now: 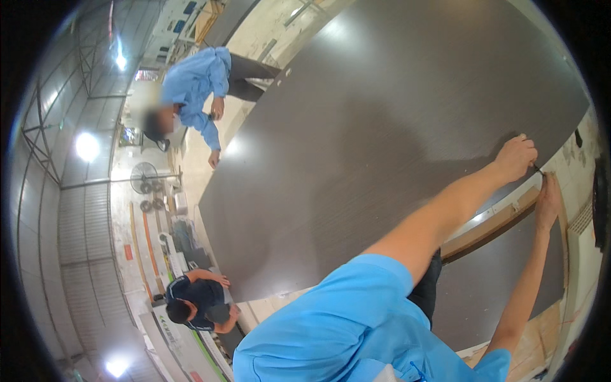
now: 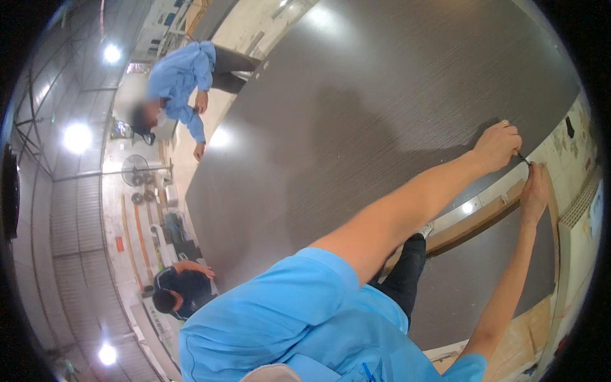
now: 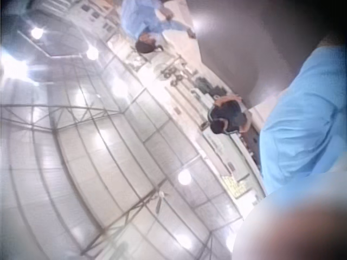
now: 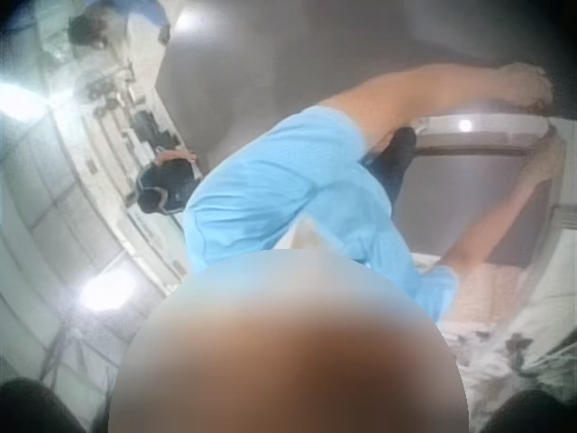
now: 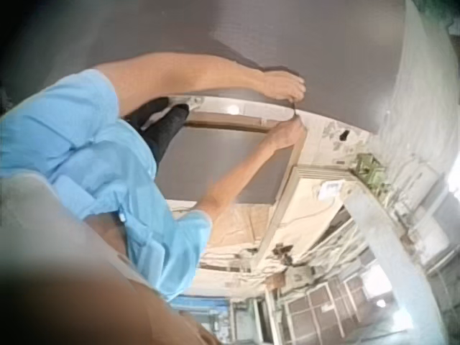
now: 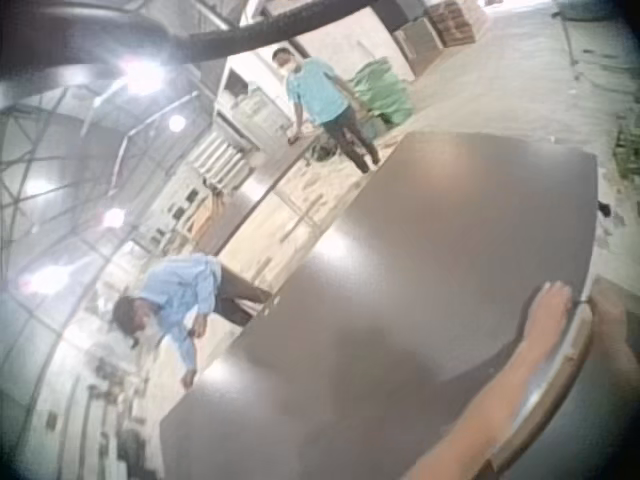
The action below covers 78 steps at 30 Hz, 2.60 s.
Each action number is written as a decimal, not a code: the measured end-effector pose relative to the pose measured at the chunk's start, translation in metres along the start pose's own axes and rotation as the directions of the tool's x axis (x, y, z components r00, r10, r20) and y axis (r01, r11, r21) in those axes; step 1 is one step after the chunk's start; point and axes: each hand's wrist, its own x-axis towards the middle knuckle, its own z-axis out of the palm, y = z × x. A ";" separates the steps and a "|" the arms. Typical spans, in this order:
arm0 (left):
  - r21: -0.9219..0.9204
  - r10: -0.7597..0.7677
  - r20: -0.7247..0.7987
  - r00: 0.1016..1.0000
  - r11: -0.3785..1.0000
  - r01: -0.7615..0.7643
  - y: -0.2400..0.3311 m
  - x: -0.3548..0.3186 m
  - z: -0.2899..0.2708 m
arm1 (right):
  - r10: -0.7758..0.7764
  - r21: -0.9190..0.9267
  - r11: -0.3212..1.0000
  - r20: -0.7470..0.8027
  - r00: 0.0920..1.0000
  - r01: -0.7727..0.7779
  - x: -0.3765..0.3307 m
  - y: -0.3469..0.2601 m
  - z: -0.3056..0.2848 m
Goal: The person squats and mixes a dark substance in a small container using a metal rod. They then stand, walk to a large grey panel, and apply the substance to the panel's edge with the rod. Finally, they use a small tool to scrape or smooth the applied substance along the edge.
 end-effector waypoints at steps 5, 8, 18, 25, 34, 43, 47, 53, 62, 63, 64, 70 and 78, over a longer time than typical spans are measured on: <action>-0.055 -0.018 -0.017 1.000 0.998 0.017 0.002 -0.019 -0.002 | 0.034 0.025 0.999 0.013 0.999 -0.034 -0.025 -0.015 -0.003; -0.069 -0.011 -0.006 1.000 0.998 0.011 0.002 -0.069 -0.024 | 0.035 0.068 0.997 -0.013 0.999 -0.034 -0.057 -0.061 -0.002; 0.104 0.036 0.124 0.992 0.993 -0.049 0.008 -0.222 -0.120 | 0.036 -0.006 0.999 0.145 0.989 -0.036 -0.146 -0.217 -0.013; -0.135 0.009 0.014 1.000 0.991 -0.007 0.010 -0.347 -0.200 | -0.014 0.136 0.991 -0.016 1.000 0.016 -0.222 -0.342 -0.010; -0.107 0.006 0.147 0.989 0.994 0.010 0.032 -0.442 -0.288 | -0.170 0.339 0.938 0.274 0.947 0.070 -0.287 -0.444 -0.030; -0.038 -0.002 0.078 0.997 0.999 0.005 0.012 -0.299 -0.183 | 0.086 0.038 0.996 -0.012 0.996 -0.086 -0.192 -0.328 -0.018; -0.037 -0.044 0.119 0.992 0.998 0.049 0.021 -0.333 -0.205 | 0.093 0.031 0.995 -0.008 0.996 -0.093 -0.219 -0.363 -0.024; -0.047 -0.052 0.137 0.989 0.997 0.059 0.034 -0.435 -0.266 | 0.040 0.146 0.988 0.040 0.998 -0.045 -0.287 -0.447 -0.032; -0.061 -0.044 0.108 0.993 0.997 0.051 0.052 -0.603 -0.355 | -0.003 0.141 0.990 -0.015 1.000 0.006 -0.401 -0.595 -0.030; -0.070 -0.047 0.098 0.994 0.996 0.054 0.052 -0.621 -0.362 | -0.008 0.136 0.991 -0.014 1.000 0.010 -0.414 -0.609 -0.029; -0.077 -0.055 0.092 0.994 0.995 0.062 0.054 -0.642 -0.371 | -0.011 0.136 0.991 -0.009 1.000 0.012 -0.427 -0.625 -0.029; -0.091 -0.066 0.078 0.995 0.993 0.073 0.070 -0.744 -0.430 | 0.058 0.249 0.965 0.089 0.994 -0.079 -0.499 -0.724 -0.038; -0.062 -0.051 0.276 0.960 0.996 0.070 0.079 -0.793 -0.485 | -0.175 0.358 0.933 0.348 0.921 0.041 -0.544 -0.766 -0.048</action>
